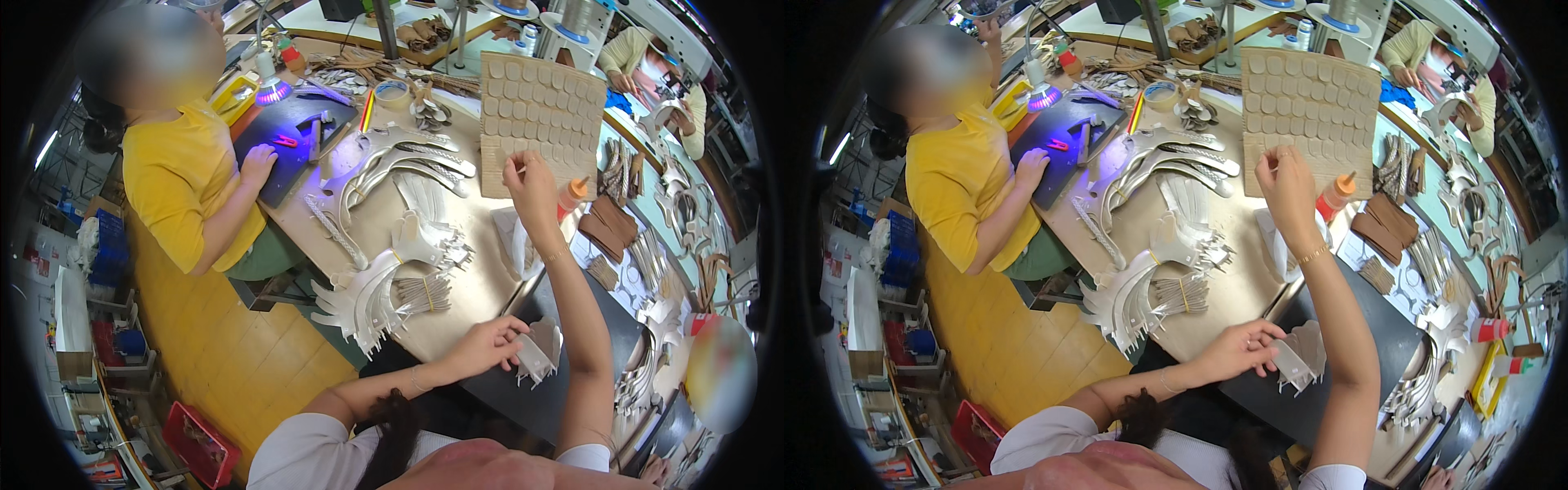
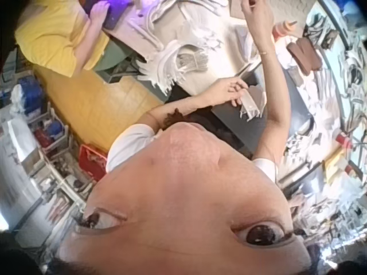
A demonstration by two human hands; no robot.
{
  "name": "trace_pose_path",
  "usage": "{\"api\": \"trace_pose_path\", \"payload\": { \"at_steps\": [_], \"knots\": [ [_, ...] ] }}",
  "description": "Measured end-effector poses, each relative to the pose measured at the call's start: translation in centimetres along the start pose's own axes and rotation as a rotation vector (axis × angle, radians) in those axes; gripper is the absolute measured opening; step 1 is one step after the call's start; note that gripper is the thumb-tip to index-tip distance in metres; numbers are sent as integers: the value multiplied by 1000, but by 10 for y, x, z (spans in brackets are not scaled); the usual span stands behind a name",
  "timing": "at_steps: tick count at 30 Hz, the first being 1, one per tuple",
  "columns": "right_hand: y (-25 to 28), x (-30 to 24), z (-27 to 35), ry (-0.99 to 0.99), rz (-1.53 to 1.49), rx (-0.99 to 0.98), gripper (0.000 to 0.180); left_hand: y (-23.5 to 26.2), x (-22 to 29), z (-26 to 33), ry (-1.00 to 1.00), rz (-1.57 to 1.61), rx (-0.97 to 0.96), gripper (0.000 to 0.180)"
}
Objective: The person repeatedly picks small beige plastic pieces from a pile, aligns them with white plastic components, and presses them together by hand. She places each assembled unit on a black work surface and continues the cycle, occasionally adjusting the pile of finished units.
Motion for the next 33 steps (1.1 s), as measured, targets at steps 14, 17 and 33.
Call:
{"api": "trace_pose_path", "payload": {
  "at_steps": [14, 17, 33],
  "knots": [
    [175, -40, 138, -441, -276, -216, 13, 16, 53, 33, -96, 51, 118, 34],
    [186, -50, 156, -382, -227, -260, 12, 6, 56, 44, -90, 31, 113, 34],
    [199, -54, 201, -562, -243, -451, 18, -29, 61, 76, -122, -108, 31, 38]
  ]
}}
Point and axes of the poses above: each hand's wrist, its own z-axis away from the middle knuckle, its own y-axis out of the back of the hand, x = y × z, the point moved 9 cm from there along -z, towards the middle knuckle, and after that the axes turned 15 degrees about x, right-handed, at the moved point
